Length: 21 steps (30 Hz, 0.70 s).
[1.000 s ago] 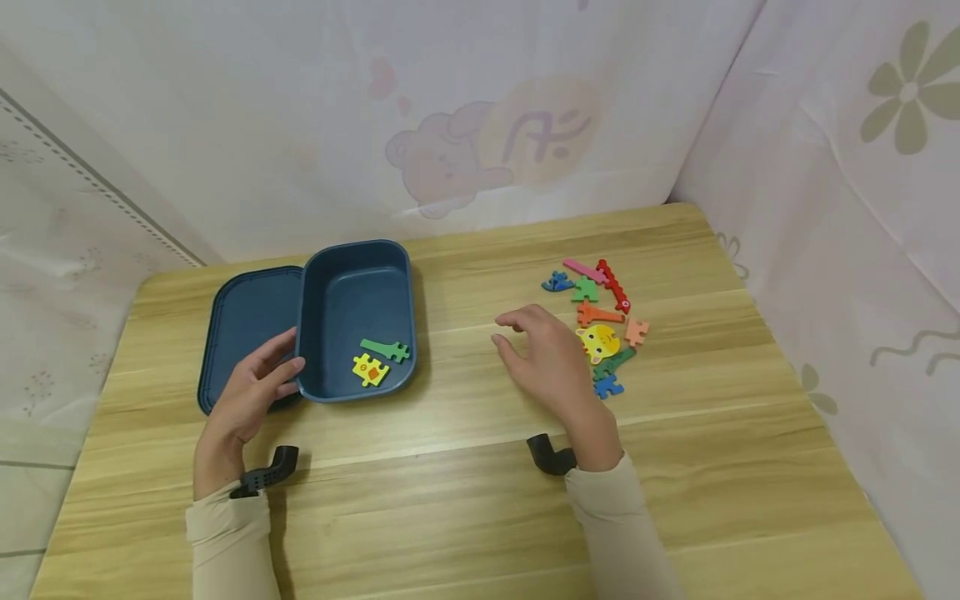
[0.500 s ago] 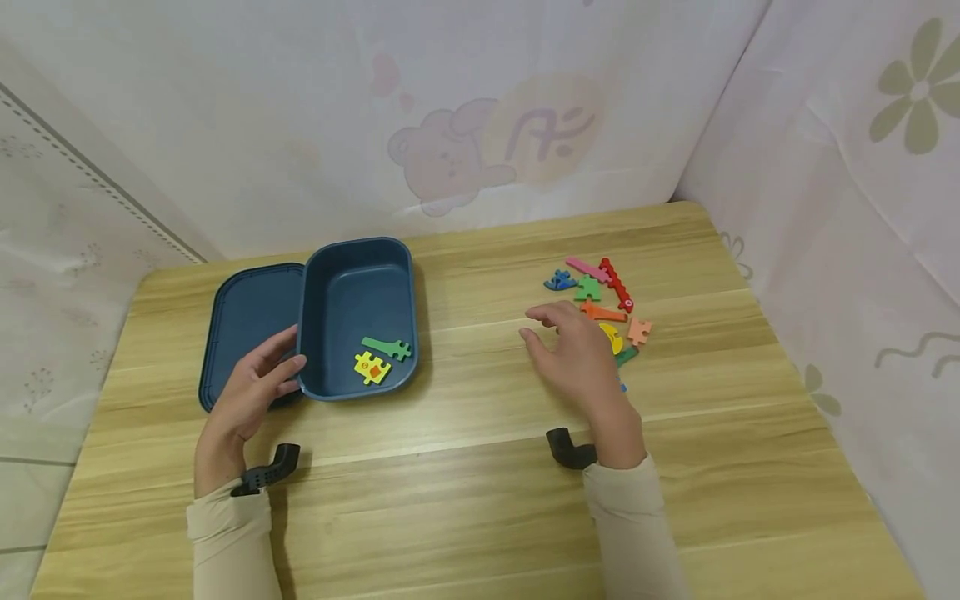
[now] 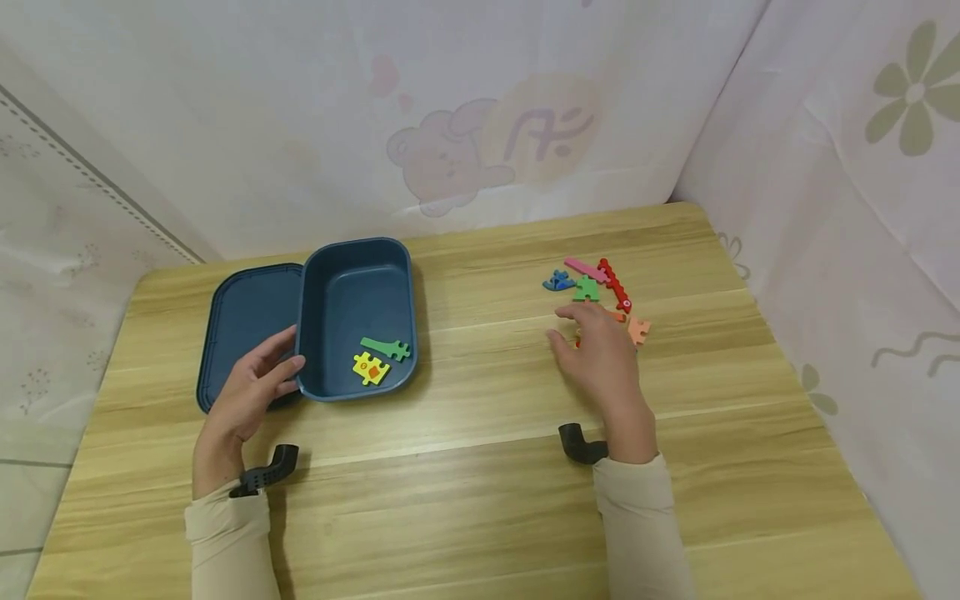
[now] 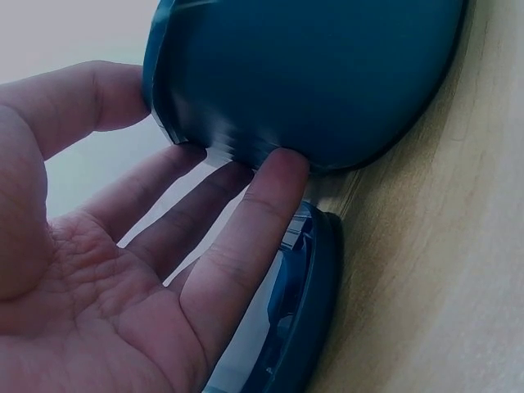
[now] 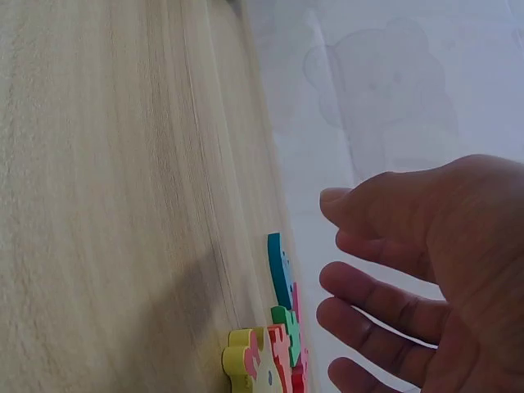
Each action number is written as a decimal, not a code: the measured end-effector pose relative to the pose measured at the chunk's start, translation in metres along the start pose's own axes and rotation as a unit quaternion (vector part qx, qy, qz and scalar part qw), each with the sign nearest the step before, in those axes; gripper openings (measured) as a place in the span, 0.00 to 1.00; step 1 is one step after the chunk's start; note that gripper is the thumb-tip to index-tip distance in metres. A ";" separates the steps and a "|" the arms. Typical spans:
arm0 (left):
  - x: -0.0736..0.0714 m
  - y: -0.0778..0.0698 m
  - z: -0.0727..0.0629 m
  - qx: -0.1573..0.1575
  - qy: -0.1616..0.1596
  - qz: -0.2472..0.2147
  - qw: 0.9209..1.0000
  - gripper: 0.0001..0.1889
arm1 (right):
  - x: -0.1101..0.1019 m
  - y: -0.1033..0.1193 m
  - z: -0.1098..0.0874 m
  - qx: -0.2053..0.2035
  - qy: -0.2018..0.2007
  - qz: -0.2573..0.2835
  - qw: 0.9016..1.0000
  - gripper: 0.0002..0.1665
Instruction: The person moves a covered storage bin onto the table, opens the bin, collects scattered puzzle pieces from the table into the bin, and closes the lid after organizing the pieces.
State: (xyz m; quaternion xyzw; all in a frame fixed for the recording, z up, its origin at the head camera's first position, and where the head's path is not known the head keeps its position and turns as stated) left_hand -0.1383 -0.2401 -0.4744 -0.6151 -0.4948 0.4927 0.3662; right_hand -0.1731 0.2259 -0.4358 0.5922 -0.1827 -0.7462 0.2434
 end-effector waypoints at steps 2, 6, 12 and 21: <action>0.001 0.000 0.001 0.005 0.001 -0.001 1.000 0.34 | 0.000 -0.003 0.000 0.006 0.002 -0.006 1.000 0.21; 0.002 -0.001 0.003 0.013 0.003 -0.006 1.000 0.34 | -0.001 -0.010 -0.001 0.028 0.000 -0.024 0.999 0.22; 0.002 -0.001 0.003 0.013 0.002 -0.008 1.000 0.33 | -0.003 -0.021 0.000 0.064 0.001 -0.059 0.996 0.23; -0.001 0.000 0.002 0.013 0.000 -0.010 1.000 0.33 | -0.001 -0.031 -0.001 0.072 0.006 -0.083 0.994 0.24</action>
Point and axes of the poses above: each hand's wrist, its own z-axis towards the middle knuckle, its own x-axis out of the palm, y = z × x, the point moved 5 cm from there along z, towards the middle knuckle, and after that the axes turned 8 degrees about -y, right-handed, at the moved point
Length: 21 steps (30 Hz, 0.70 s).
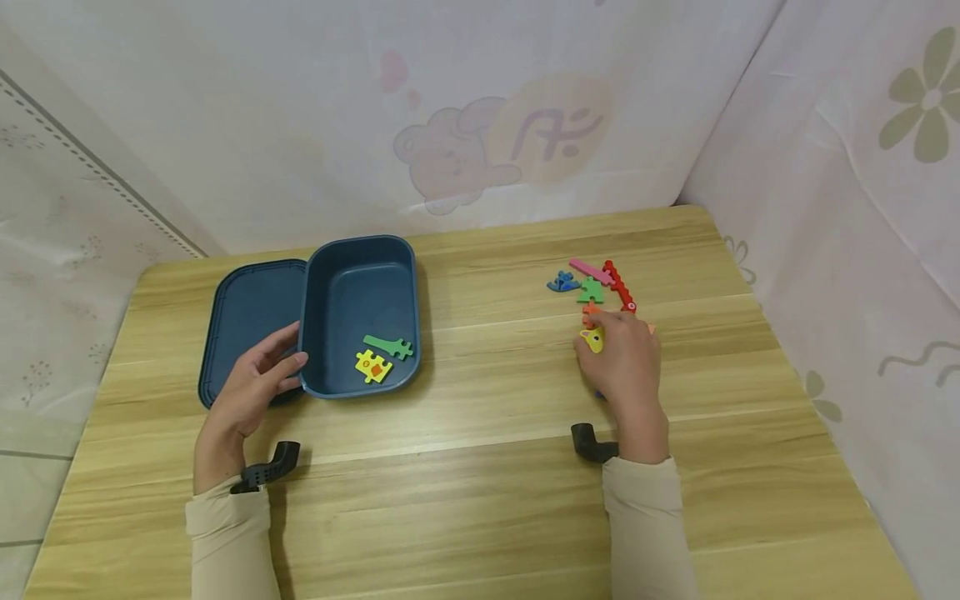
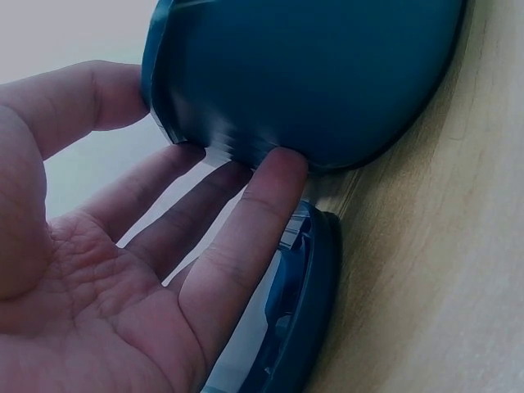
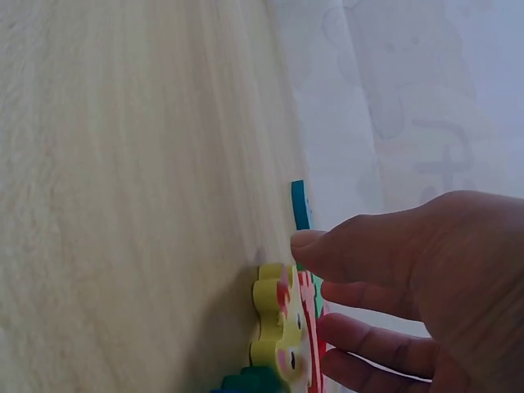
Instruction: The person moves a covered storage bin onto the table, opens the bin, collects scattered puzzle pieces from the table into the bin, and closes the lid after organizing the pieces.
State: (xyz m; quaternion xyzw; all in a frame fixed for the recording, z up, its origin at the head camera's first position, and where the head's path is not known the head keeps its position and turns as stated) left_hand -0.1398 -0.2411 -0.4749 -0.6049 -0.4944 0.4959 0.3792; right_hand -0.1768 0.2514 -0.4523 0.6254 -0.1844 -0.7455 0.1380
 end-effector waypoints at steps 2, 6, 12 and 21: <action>0.000 0.000 0.000 0.000 0.000 0.000 1.000 0.33 | 0.002 -0.001 0.000 0.001 0.004 -0.005 1.000 0.25; -0.001 0.000 0.000 0.000 0.000 -0.002 1.000 0.33 | 0.006 -0.003 0.000 0.005 0.013 -0.010 1.000 0.27; -0.001 0.001 -0.001 -0.003 0.000 -0.001 1.000 0.33 | 0.008 -0.006 0.000 0.011 0.028 -0.015 0.999 0.29; 0.000 0.001 0.001 -0.002 0.003 -0.004 1.000 0.33 | 0.006 -0.011 0.000 0.010 0.042 -0.014 0.999 0.30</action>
Point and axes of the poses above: each hand's wrist, its own z-axis towards the middle knuckle, its own x-axis out of the palm, y = z × x, the point moved 5 cm from there along z, towards the middle knuckle, and after that the axes turned 8 degrees about -y, right-handed, at the moved point
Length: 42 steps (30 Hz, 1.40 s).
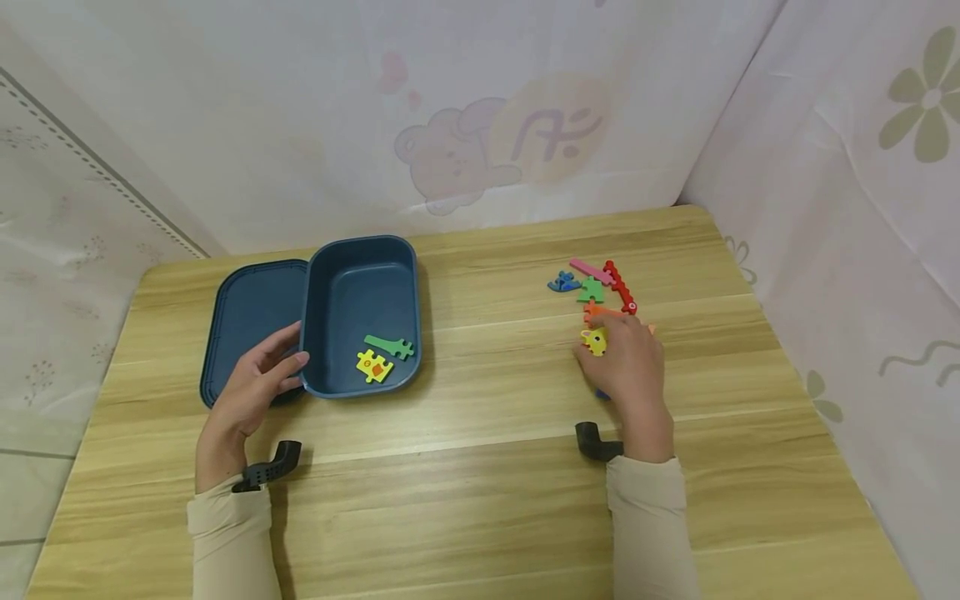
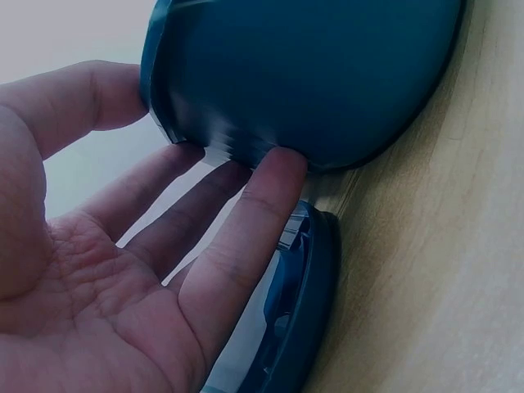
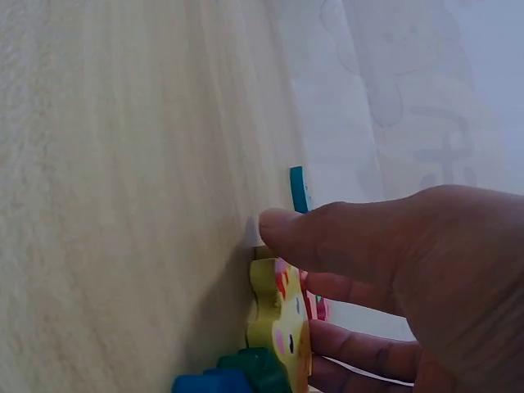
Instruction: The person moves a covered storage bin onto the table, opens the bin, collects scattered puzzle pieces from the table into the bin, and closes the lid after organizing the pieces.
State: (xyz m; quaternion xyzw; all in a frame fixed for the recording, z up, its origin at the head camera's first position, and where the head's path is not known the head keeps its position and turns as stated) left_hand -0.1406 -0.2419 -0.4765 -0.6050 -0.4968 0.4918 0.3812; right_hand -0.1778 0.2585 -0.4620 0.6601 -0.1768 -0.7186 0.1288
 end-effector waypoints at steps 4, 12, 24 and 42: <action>0.001 -0.001 0.000 -0.001 0.000 0.000 1.000 0.33 | -0.003 0.001 -0.001 -0.005 0.011 0.000 1.000 0.31; 0.001 -0.001 -0.001 0.001 0.002 0.001 1.000 0.33 | -0.004 0.001 -0.001 -0.003 0.018 0.002 1.000 0.30; 0.001 -0.003 -0.002 -0.005 0.000 0.005 1.000 0.34 | -0.005 0.000 -0.002 -0.014 0.036 -0.005 0.999 0.32; 0.002 -0.003 -0.003 -0.008 -0.001 0.007 1.000 0.33 | -0.002 0.003 -0.002 -0.002 0.015 -0.015 1.000 0.33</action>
Point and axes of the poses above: each hand's wrist, its own z-axis towards the middle knuckle, its own x-axis out of the palm, y = z × x, the point moved 5 cm from there along z, towards the middle knuckle, and after that the axes turned 8 degrees about -y, right-handed, at the moved point
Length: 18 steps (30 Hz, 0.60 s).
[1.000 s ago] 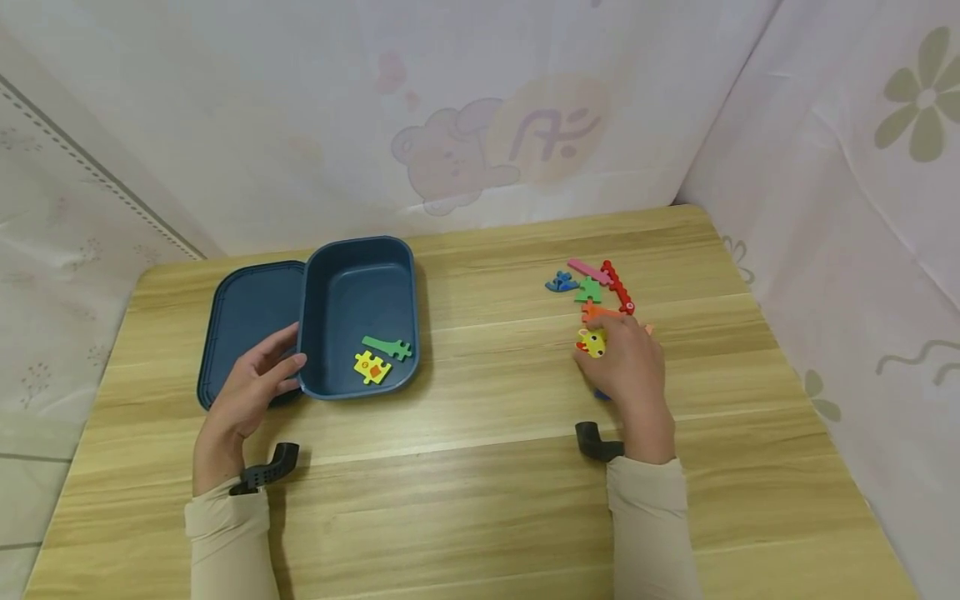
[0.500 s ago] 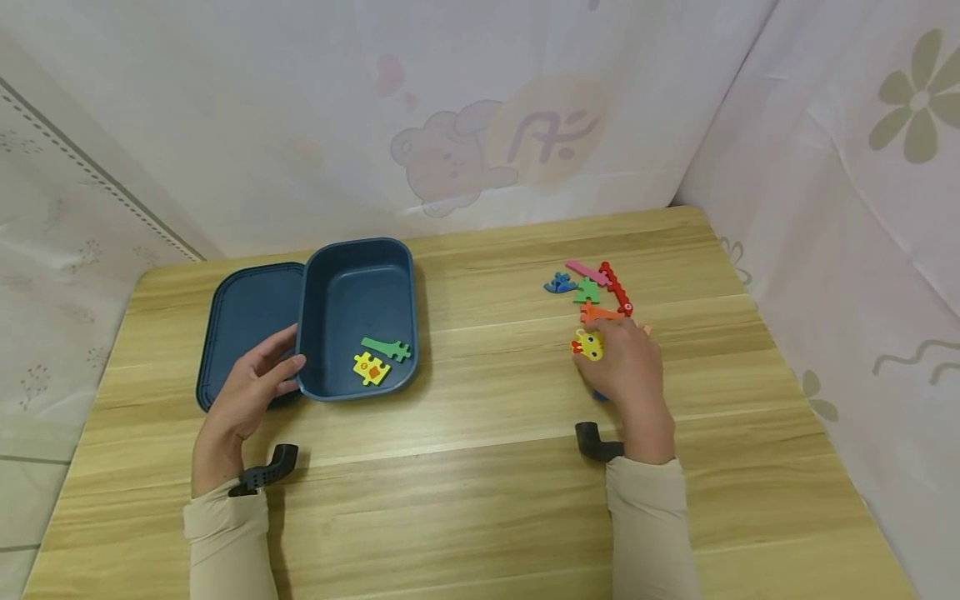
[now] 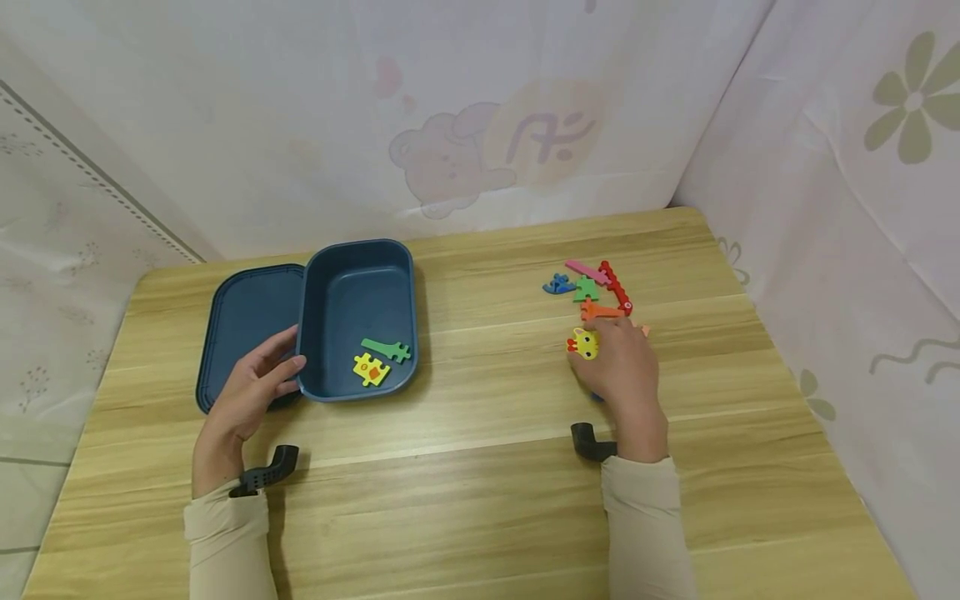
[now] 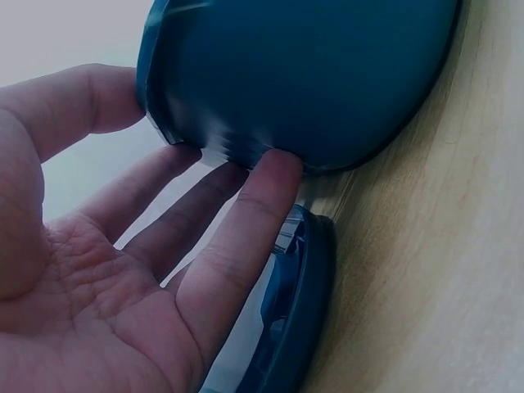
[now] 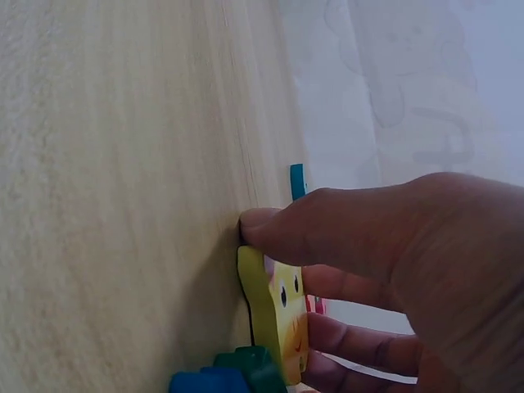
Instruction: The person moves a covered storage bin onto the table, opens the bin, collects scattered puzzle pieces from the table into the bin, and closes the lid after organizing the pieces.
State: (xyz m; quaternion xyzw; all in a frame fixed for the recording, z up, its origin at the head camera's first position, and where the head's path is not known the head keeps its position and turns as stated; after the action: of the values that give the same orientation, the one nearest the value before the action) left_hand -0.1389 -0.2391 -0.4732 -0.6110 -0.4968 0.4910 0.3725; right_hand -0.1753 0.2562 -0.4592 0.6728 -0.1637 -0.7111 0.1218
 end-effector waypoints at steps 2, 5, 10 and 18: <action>-0.001 0.000 0.000 -0.001 -0.001 0.001 1.000 0.33 | 0.000 0.002 0.000 -0.002 -0.004 0.007 1.000 0.33; -0.002 0.001 -0.001 -0.003 -0.002 0.000 1.000 0.33 | 0.001 0.003 0.000 -0.003 -0.006 0.015 1.000 0.32; -0.002 0.002 -0.002 -0.004 -0.002 -0.001 1.000 0.34 | 0.001 0.004 0.001 -0.003 -0.012 0.016 1.000 0.32; -0.001 0.001 0.000 -0.002 0.002 -0.006 1.000 0.34 | 0.000 0.004 0.001 -0.012 -0.041 0.020 0.999 0.32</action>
State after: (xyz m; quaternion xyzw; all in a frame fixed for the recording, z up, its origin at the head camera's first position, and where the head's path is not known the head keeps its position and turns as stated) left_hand -0.1391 -0.2402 -0.4736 -0.6095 -0.5007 0.4865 0.3757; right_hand -0.1764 0.2525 -0.4569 0.6383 -0.1736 -0.7373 0.1375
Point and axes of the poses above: each hand's wrist, its own z-axis towards the middle knuckle, its own x-axis out of the palm, y = z × x, the point moved 5 cm from there along z, towards the middle knuckle, and after that the axes turned 8 degrees about -y, right-handed, at the moved point
